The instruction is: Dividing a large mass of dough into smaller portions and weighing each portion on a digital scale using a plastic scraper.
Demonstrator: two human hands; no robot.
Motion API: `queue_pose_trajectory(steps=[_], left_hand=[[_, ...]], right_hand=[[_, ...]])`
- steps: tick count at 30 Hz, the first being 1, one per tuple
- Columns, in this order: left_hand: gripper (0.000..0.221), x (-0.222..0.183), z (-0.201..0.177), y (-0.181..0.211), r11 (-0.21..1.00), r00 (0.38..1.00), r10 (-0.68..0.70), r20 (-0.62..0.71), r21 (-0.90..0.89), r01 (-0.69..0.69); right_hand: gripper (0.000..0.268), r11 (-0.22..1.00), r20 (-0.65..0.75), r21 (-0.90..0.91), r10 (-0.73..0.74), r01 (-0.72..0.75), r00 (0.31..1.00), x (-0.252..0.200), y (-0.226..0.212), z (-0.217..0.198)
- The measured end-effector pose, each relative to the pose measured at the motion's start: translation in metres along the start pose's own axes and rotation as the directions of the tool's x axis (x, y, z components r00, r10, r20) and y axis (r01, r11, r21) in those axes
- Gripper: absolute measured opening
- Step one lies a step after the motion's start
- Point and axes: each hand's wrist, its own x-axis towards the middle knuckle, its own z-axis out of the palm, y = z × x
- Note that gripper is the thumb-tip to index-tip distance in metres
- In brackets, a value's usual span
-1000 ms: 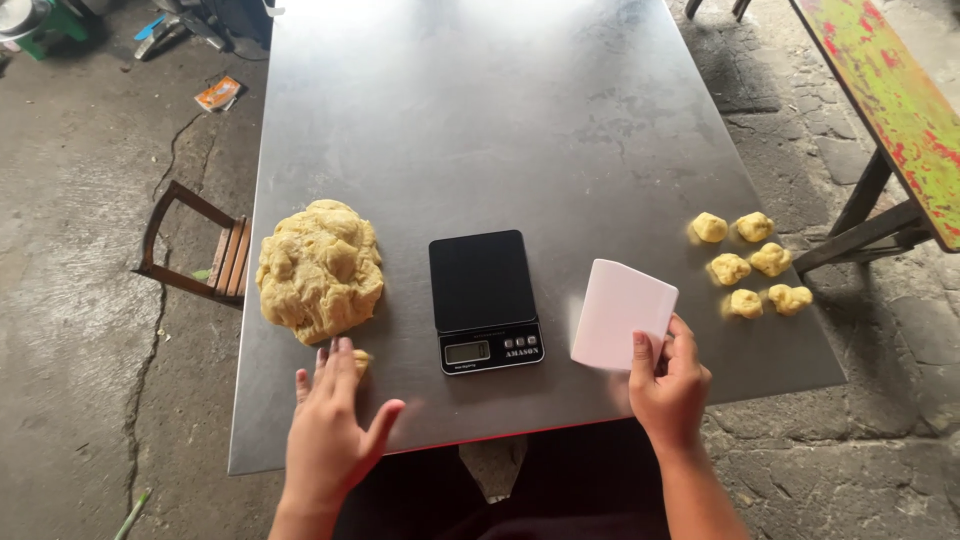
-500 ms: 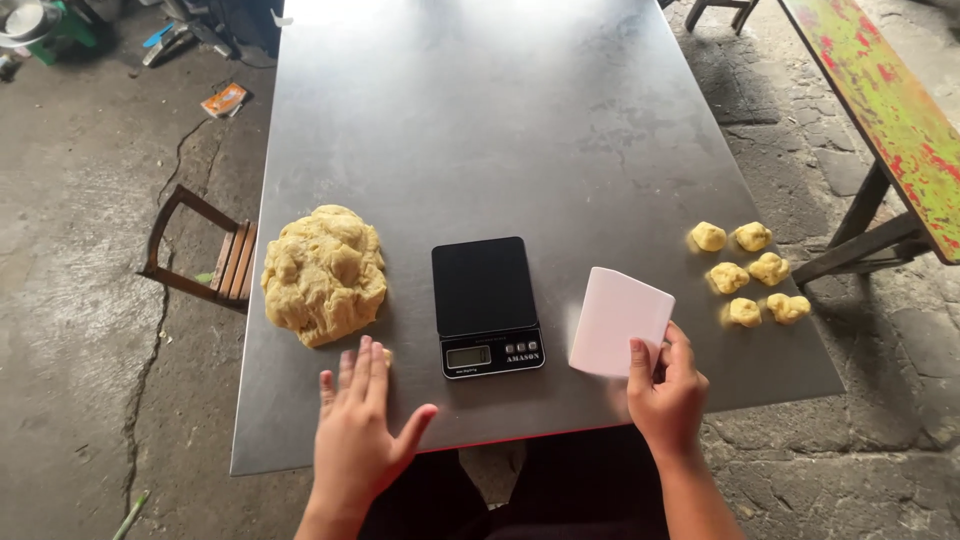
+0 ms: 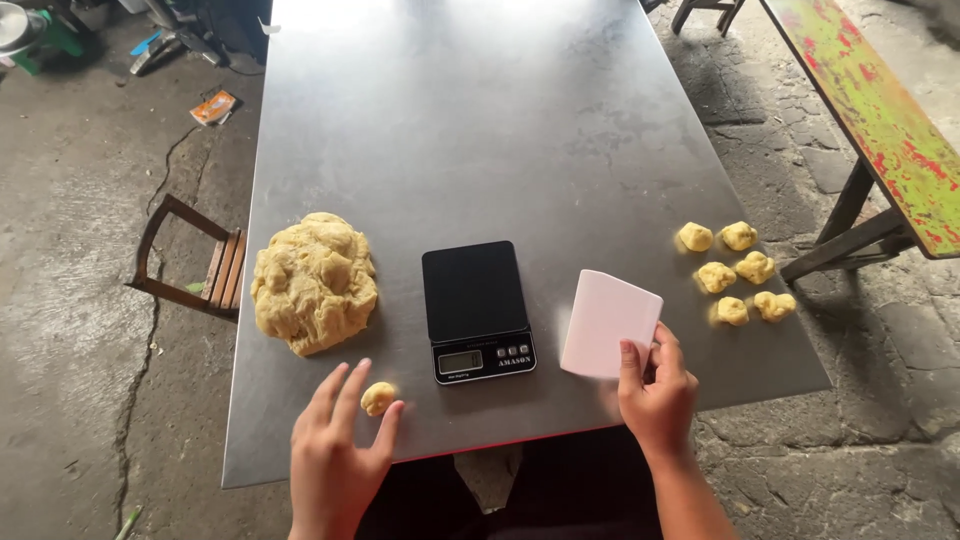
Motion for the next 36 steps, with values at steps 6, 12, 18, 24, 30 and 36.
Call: queue_pose_trajectory(steps=[6,12,18,24,30,36], left_hand=[[0.019,0.013,0.018,-0.005,0.991,0.936,-0.129,0.328,0.009,0.133],[0.02,0.098,0.022,0.058,0.957,0.992,0.107,-0.064,-0.264,-0.12],[0.038,0.104,0.091,0.046,0.974,0.976,0.129,0.176,-0.208,-0.092],[0.031,0.082,0.002,0.032,0.92,0.994,0.037,-0.104,-0.386,-0.074],[0.033,-0.015,0.02,-0.064,0.992,0.974,-0.122,-0.192,-0.05,0.114],[0.036,-0.022,0.027,-0.053,0.971,0.94,-0.233,-0.251,-0.001,0.24]], right_hand=[[0.042,1.0,-0.016,-0.023,0.005,-0.006,1.0,-0.003,0.003,0.002],[0.041,0.998,-0.021,-0.023,0.053,-0.054,0.998,0.001,-0.002,0.005],[0.044,0.998,-0.005,-0.004,0.063,-0.063,0.998,0.0,0.0,0.003],[0.04,0.999,-0.024,-0.038,0.029,-0.03,0.999,-0.001,0.002,0.006],[0.04,0.999,-0.052,-0.041,0.022,-0.025,0.998,-0.004,0.001,0.007],[0.041,0.998,-0.044,-0.037,0.056,-0.058,0.997,-0.006,0.004,0.008]])
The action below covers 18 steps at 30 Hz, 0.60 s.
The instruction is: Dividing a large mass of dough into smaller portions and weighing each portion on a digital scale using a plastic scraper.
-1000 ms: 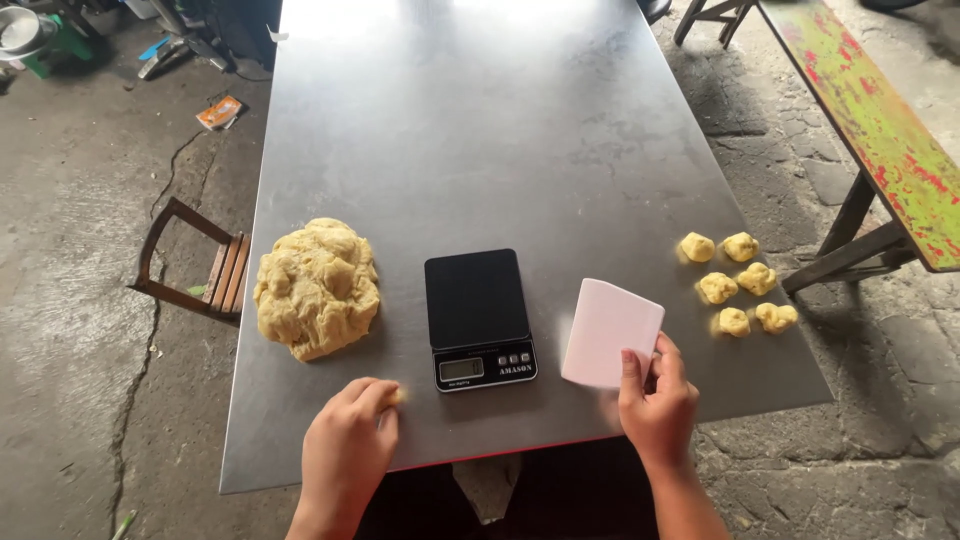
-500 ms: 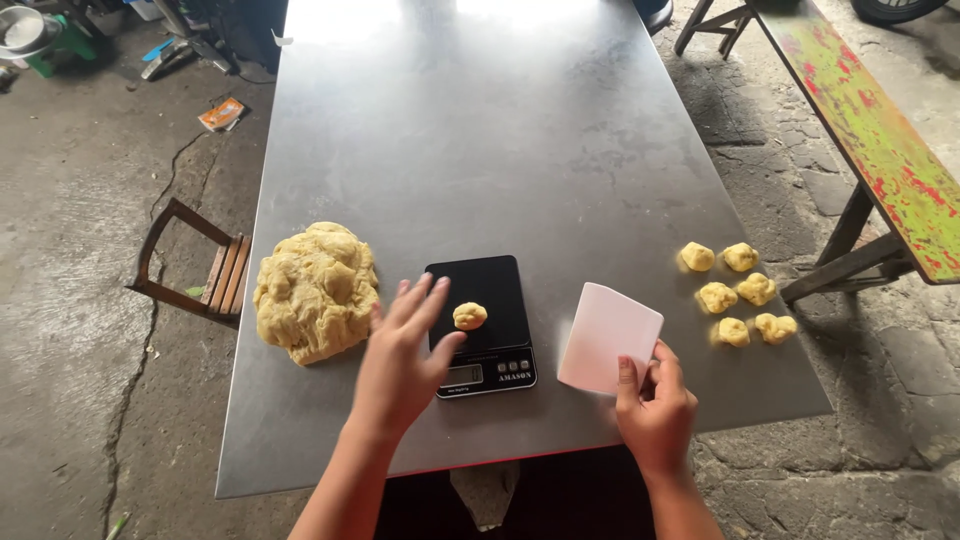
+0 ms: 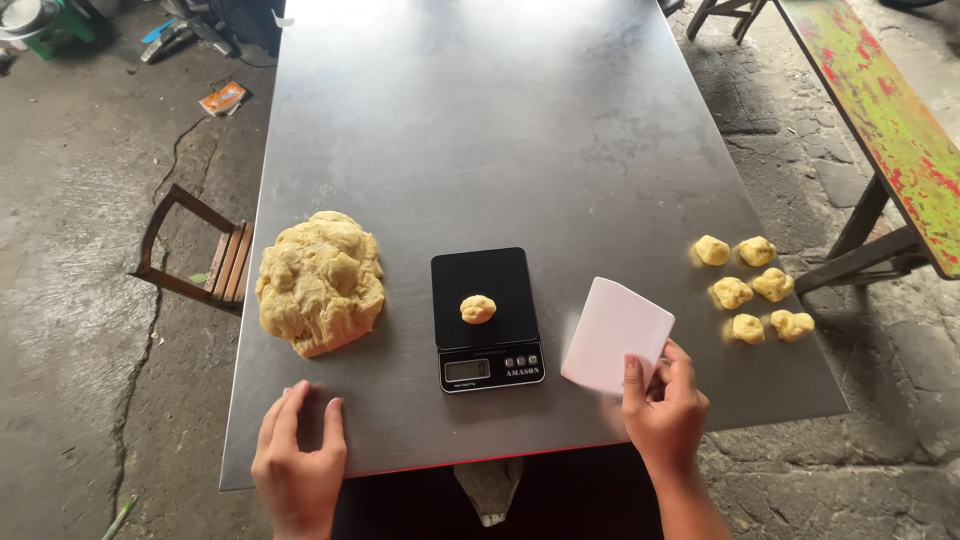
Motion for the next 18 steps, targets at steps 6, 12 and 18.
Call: queue_pose_trajectory(steps=[6,12,18], left_hand=[[0.107,0.033,0.005,-0.001,0.978,0.967,-0.208,0.148,0.013,0.209],[0.12,0.083,-0.005,0.034,0.885,0.824,-0.432,0.366,-0.004,0.466],[0.037,0.065,0.039,-0.019,0.982,0.974,-0.179,0.139,0.085,0.169]], right_hand=[[0.04,1.0,-0.002,0.013,-0.009,0.009,1.0,0.001,-0.002,-0.002],[0.037,0.999,0.002,0.036,-0.016,0.016,1.0,0.001,-0.005,-0.004],[0.037,0.999,-0.001,0.037,0.003,-0.003,1.0,0.002,-0.006,-0.002]])
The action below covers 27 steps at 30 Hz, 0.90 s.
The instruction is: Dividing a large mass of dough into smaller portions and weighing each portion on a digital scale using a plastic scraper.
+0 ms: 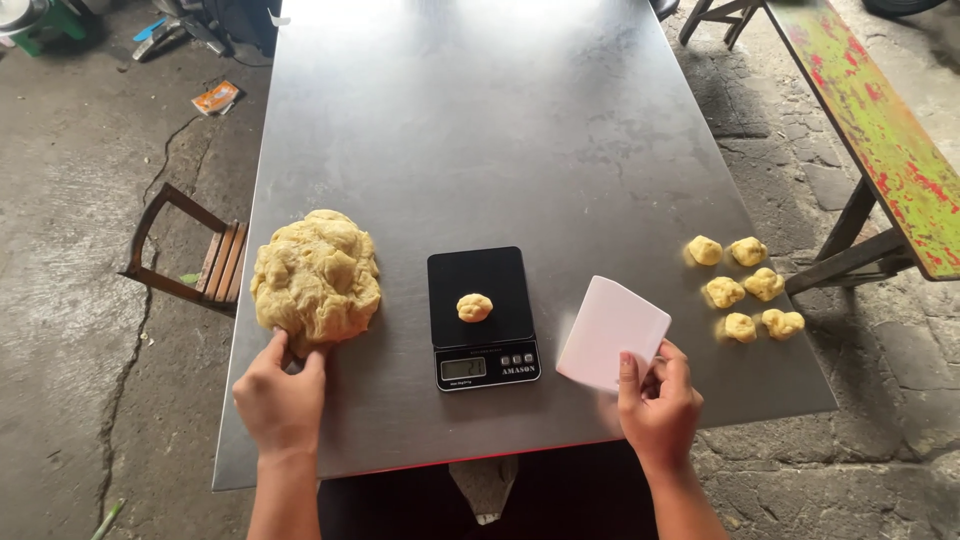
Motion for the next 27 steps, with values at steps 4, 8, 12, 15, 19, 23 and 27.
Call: queue_pose_trajectory(steps=[4,8,12,15,19,23,27], left_hand=[[0.029,-0.007,0.003,-0.007,0.994,0.994,0.084,-0.076,-0.068,-0.089],[0.036,-0.021,0.001,-0.005,0.978,0.963,0.144,-0.226,-0.114,-0.173],[0.036,-0.021,-0.003,-0.007,0.978,0.952,0.147,-0.268,-0.105,-0.18],[0.033,-0.023,-0.003,-0.01,0.984,0.963,0.083,-0.255,-0.129,-0.119],[0.039,-0.021,0.006,-0.022,0.978,0.959,0.165,-0.231,-0.091,-0.19],[0.02,-0.017,0.01,-0.03,0.981,0.958,0.157,-0.24,-0.078,-0.18],[0.017,-0.025,0.006,-0.03,0.985,0.962,0.13,-0.239,-0.078,-0.153]], right_hand=[[0.037,1.0,-0.001,-0.014,-0.011,0.011,1.0,0.001,-0.001,-0.001],[0.038,0.999,-0.005,-0.015,-0.028,0.028,1.0,0.0,0.002,0.0],[0.04,0.999,-0.025,-0.013,-0.049,0.048,0.999,0.003,-0.001,0.001],[0.038,0.999,-0.004,-0.025,-0.028,0.028,1.0,0.001,0.002,-0.002],[0.04,1.0,-0.02,0.004,-0.001,0.001,1.0,-0.001,0.001,-0.005],[0.037,0.976,-0.005,0.195,0.099,-0.096,0.995,0.003,-0.006,-0.006],[0.028,0.783,0.126,0.547,0.274,-0.297,0.954,0.009,-0.021,-0.016]])
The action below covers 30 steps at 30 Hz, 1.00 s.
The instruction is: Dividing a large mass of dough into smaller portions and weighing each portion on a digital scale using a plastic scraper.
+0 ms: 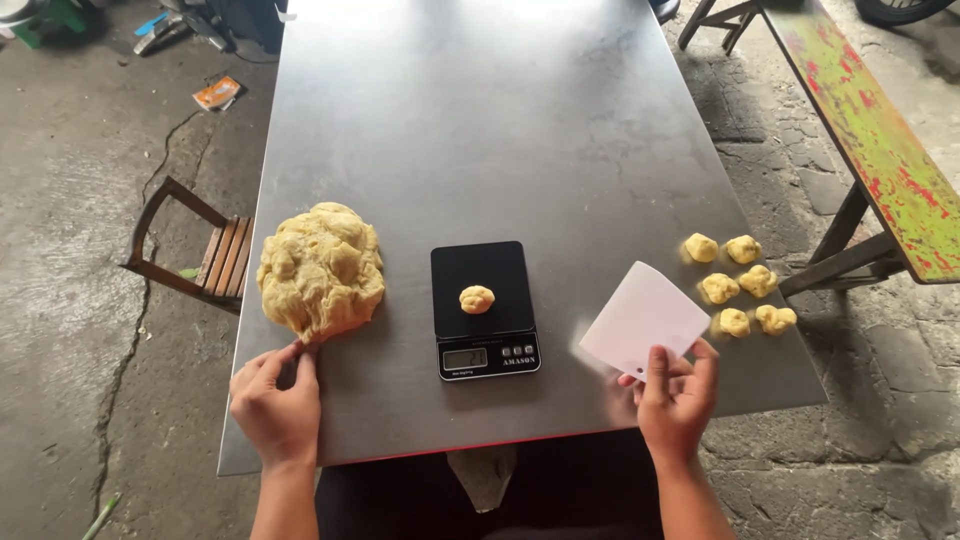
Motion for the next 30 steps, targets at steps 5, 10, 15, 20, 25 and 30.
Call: queue_pose_trajectory(steps=[5,10,15,20,25,30], left_hand=[[0.015,0.0,-0.006,0.002,1.0,1.0,-0.016,0.009,-0.011,0.016],[0.012,-0.004,-0.009,-0.002,0.999,0.999,-0.031,0.004,0.014,0.031],[0.011,-0.007,-0.015,0.0,1.0,1.0,0.005,0.019,0.007,-0.005],[0.008,-0.009,-0.014,-0.001,1.0,1.0,-0.02,0.017,-0.003,0.02],[0.008,-0.009,-0.011,-0.003,1.0,1.0,0.01,-0.01,-0.001,-0.01],[0.005,-0.007,-0.01,0.001,1.0,0.999,-0.01,-0.038,-0.005,0.01]], right_hand=[[0.029,0.99,0.02,0.141,-0.016,0.013,1.0,0.003,-0.031,0.014],[0.057,0.989,0.151,0.149,-0.037,0.014,0.988,-0.001,-0.085,0.065],[0.022,0.891,0.485,-0.071,-0.363,0.449,0.796,-0.018,-0.128,0.119],[0.022,0.797,0.563,0.19,-0.567,0.573,0.601,-0.045,-0.122,0.187],[0.021,0.75,0.461,0.295,-0.655,0.593,0.599,-0.073,-0.103,0.238],[0.026,0.694,0.457,0.335,-0.711,0.637,0.535,-0.085,-0.078,0.265]])
